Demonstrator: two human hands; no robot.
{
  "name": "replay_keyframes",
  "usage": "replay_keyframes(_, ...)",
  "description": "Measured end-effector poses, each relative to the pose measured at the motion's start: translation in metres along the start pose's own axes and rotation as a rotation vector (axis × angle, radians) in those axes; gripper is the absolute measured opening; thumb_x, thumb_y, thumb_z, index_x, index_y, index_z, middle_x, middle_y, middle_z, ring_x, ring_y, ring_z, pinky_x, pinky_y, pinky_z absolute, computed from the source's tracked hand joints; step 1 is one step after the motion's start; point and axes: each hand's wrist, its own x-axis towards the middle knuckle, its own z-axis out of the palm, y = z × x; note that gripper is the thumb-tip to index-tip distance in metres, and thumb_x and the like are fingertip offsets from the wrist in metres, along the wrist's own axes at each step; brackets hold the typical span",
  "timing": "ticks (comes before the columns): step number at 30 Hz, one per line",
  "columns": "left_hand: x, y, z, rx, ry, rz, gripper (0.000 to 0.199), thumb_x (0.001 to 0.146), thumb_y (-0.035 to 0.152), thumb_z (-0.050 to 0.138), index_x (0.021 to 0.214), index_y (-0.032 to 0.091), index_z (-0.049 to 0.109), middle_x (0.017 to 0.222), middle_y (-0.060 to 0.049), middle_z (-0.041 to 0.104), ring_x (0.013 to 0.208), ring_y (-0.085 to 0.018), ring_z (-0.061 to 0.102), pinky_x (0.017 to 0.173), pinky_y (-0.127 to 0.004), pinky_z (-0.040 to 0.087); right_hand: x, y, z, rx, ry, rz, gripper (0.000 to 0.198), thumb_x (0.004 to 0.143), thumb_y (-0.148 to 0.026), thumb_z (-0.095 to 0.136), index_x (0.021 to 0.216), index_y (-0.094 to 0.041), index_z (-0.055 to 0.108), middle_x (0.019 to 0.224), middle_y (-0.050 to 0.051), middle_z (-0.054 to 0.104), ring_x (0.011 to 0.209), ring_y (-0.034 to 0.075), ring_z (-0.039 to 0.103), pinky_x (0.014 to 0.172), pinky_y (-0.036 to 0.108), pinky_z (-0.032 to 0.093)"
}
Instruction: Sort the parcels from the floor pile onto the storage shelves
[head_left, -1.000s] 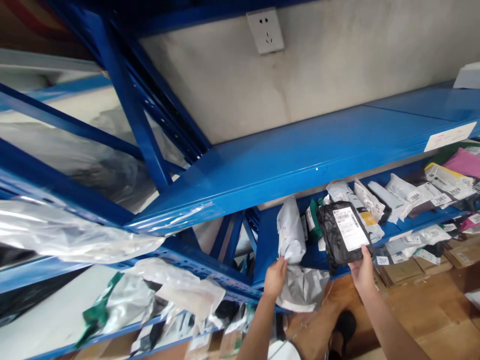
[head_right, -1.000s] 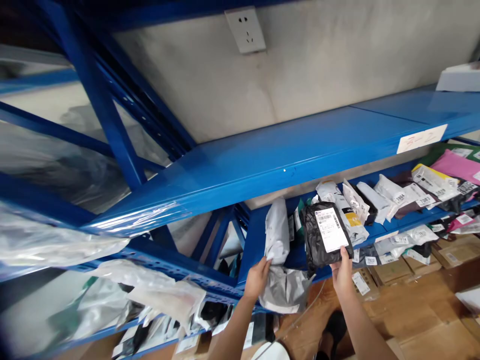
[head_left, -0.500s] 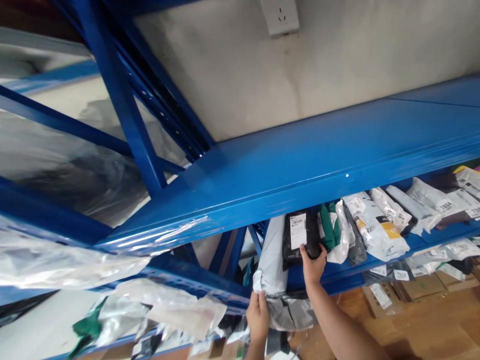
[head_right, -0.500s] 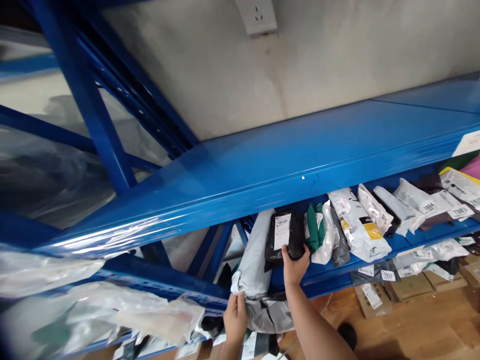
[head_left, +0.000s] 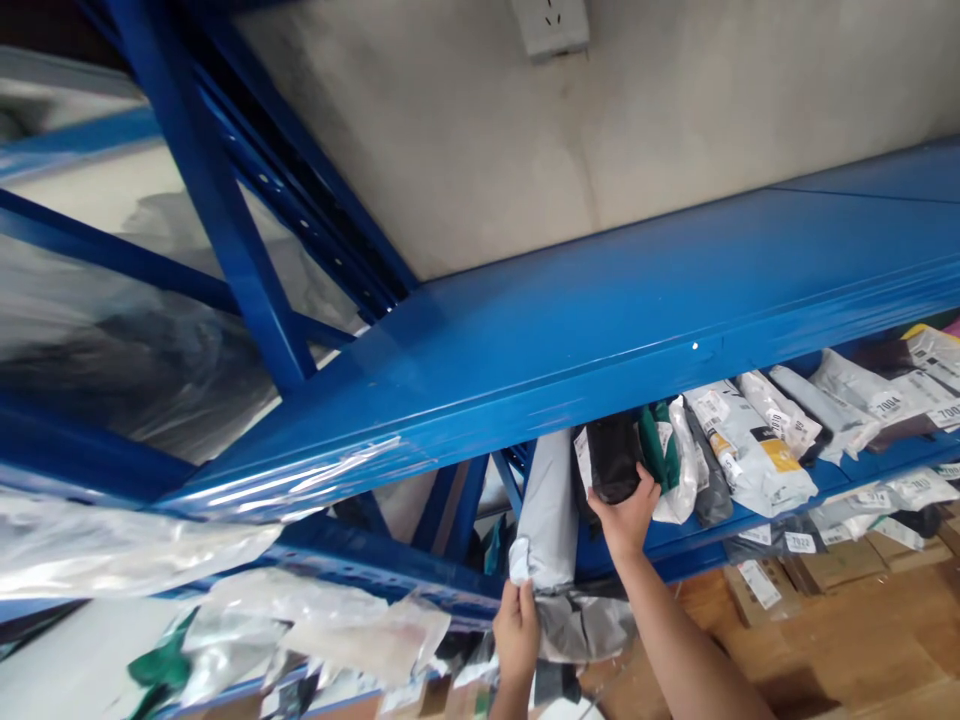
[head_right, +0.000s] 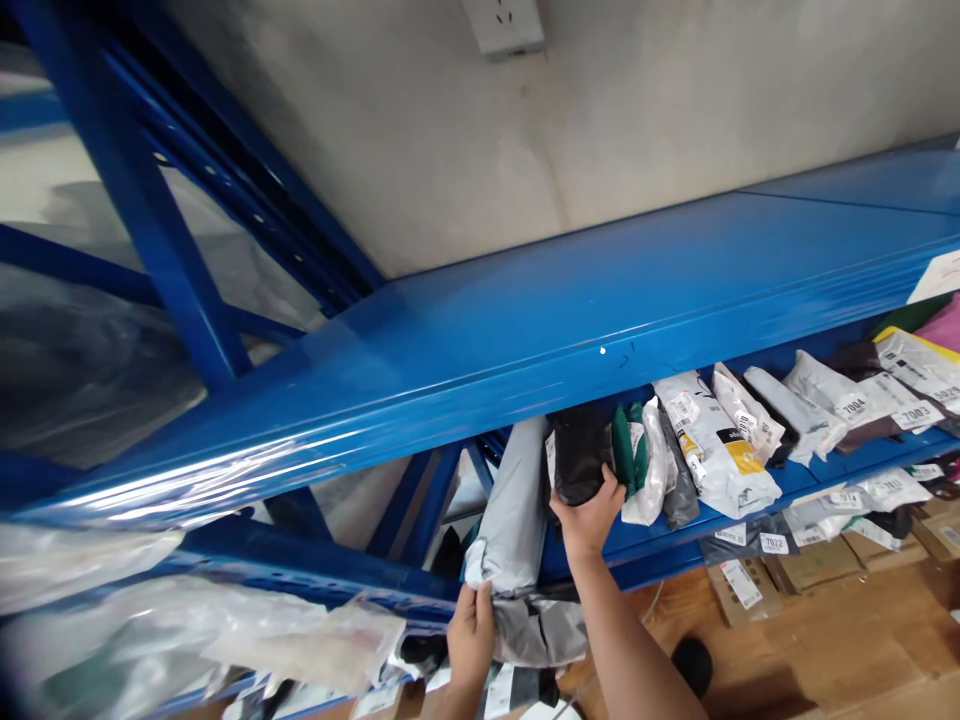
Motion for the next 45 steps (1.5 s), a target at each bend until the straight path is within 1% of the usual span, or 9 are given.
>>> replay_keyframes(9, -0.011, 0.042, 0.01, -0.002, -0.282, 0.082, 0.044, 0.083, 0.07, 0.049, 0.076, 0.027, 0.049, 0.053, 0.006, 0.043, 0.052, -0.018, 0.046, 0.058, -0.03, 0.041, 0.01, 0.005, -0.024, -0.25, -0.206, -0.011, 0.094, 0.053, -0.037, 0.089, 0.135, -0.015, 0.049, 0.114, 0.014, 0.052, 0.112, 0.039, 0.052, 0.105, 0.047, 0.043)
replay_keyframes(13, -0.009, 0.043, 0.004, -0.039, -0.317, 0.035, 0.059, 0.081, 0.071, 0.052, 0.108, 0.02, 0.065, 0.058, 0.009, 0.039, 0.058, -0.017, 0.044, 0.063, -0.028, 0.04, 0.024, 0.005, -0.032, -0.338, -0.285, -0.064, 0.094, 0.054, -0.044, 0.092, 0.134, -0.016, 0.051, 0.114, 0.013, 0.054, 0.109, 0.037, 0.05, 0.102, 0.046, 0.043)
replay_keyframes(16, -0.006, 0.046, -0.002, -0.077, -0.351, 0.036, 0.08, 0.082, 0.066, 0.054, 0.139, 0.01, 0.059, 0.059, 0.009, 0.036, 0.057, -0.016, 0.04, 0.063, -0.029, 0.038, 0.026, -0.003, -0.026, -0.445, -0.34, -0.102, 0.098, 0.049, -0.041, 0.096, 0.137, -0.019, 0.057, 0.113, 0.014, 0.052, 0.107, 0.037, 0.051, 0.1, 0.047, 0.042)
replay_keyframes(20, 0.0, 0.051, -0.006, -0.084, -0.404, 0.091, 0.08, 0.083, 0.059, 0.053, 0.141, 0.005, 0.061, 0.057, 0.007, 0.043, 0.057, -0.016, 0.042, 0.063, -0.029, 0.041, 0.016, -0.005, -0.019, -0.524, -0.397, -0.166, 0.105, 0.044, -0.033, 0.102, 0.141, -0.022, 0.064, 0.115, 0.016, 0.05, 0.106, 0.038, 0.05, 0.099, 0.049, 0.041)
replay_keyframes(25, 0.002, 0.049, -0.008, -0.068, -0.401, 0.086, 0.071, 0.082, 0.055, 0.052, 0.133, 0.008, 0.067, 0.057, 0.006, 0.049, 0.058, -0.017, 0.044, 0.063, -0.029, 0.042, 0.014, 0.012, -0.024, -0.371, -0.32, -0.29, 0.074, 0.073, -0.064, 0.083, 0.13, -0.018, 0.072, 0.103, 0.013, 0.054, 0.107, 0.035, 0.052, 0.103, 0.052, 0.042)
replay_keyframes(28, 0.002, 0.05, -0.008, -0.059, -0.419, 0.097, 0.071, 0.082, 0.055, 0.052, 0.133, 0.008, 0.067, 0.054, 0.008, 0.043, 0.054, -0.016, 0.041, 0.059, -0.028, 0.038, 0.027, 0.014, -0.023, -0.199, -0.224, -0.198, 0.054, 0.095, -0.056, 0.055, 0.123, -0.012, 0.072, 0.102, 0.014, 0.058, 0.103, 0.03, 0.055, 0.102, 0.047, 0.047)
replay_keyframes(36, 0.015, 0.064, 0.004, -0.074, -0.45, 0.076, 0.084, 0.077, 0.062, 0.068, 0.142, 0.009, 0.064, 0.064, 0.002, 0.062, 0.06, -0.018, 0.054, 0.063, -0.029, 0.045, 0.07, 0.012, -0.013, -0.216, -0.202, 0.015, 0.047, 0.09, -0.041, 0.058, 0.119, -0.005, 0.068, 0.109, 0.025, 0.064, 0.103, 0.036, 0.063, 0.1, 0.054, 0.049)
replay_keyframes(40, 0.017, 0.067, 0.003, -0.081, -0.455, 0.053, 0.089, 0.075, 0.063, 0.071, 0.143, 0.008, 0.063, 0.06, 0.004, 0.056, 0.06, -0.017, 0.05, 0.063, -0.029, 0.044, 0.097, 0.013, -0.02, -0.278, -0.353, 0.112, 0.021, 0.089, -0.033, 0.063, 0.076, -0.019, 0.07, 0.071, 0.009, 0.061, 0.088, 0.032, 0.068, 0.092, 0.051, 0.053)
replay_keyframes(45, 0.015, 0.069, -0.001, -0.091, -0.489, 0.028, 0.096, 0.074, 0.064, 0.071, 0.147, 0.003, 0.058, 0.056, 0.008, 0.043, 0.058, -0.015, 0.04, 0.061, -0.028, 0.037, 0.119, 0.013, -0.026, -0.353, -0.55, 0.297, 0.044, 0.091, -0.046, 0.069, 0.058, -0.019, 0.06, 0.042, 0.003, 0.048, 0.049, 0.028, 0.063, 0.063, 0.045, 0.056)
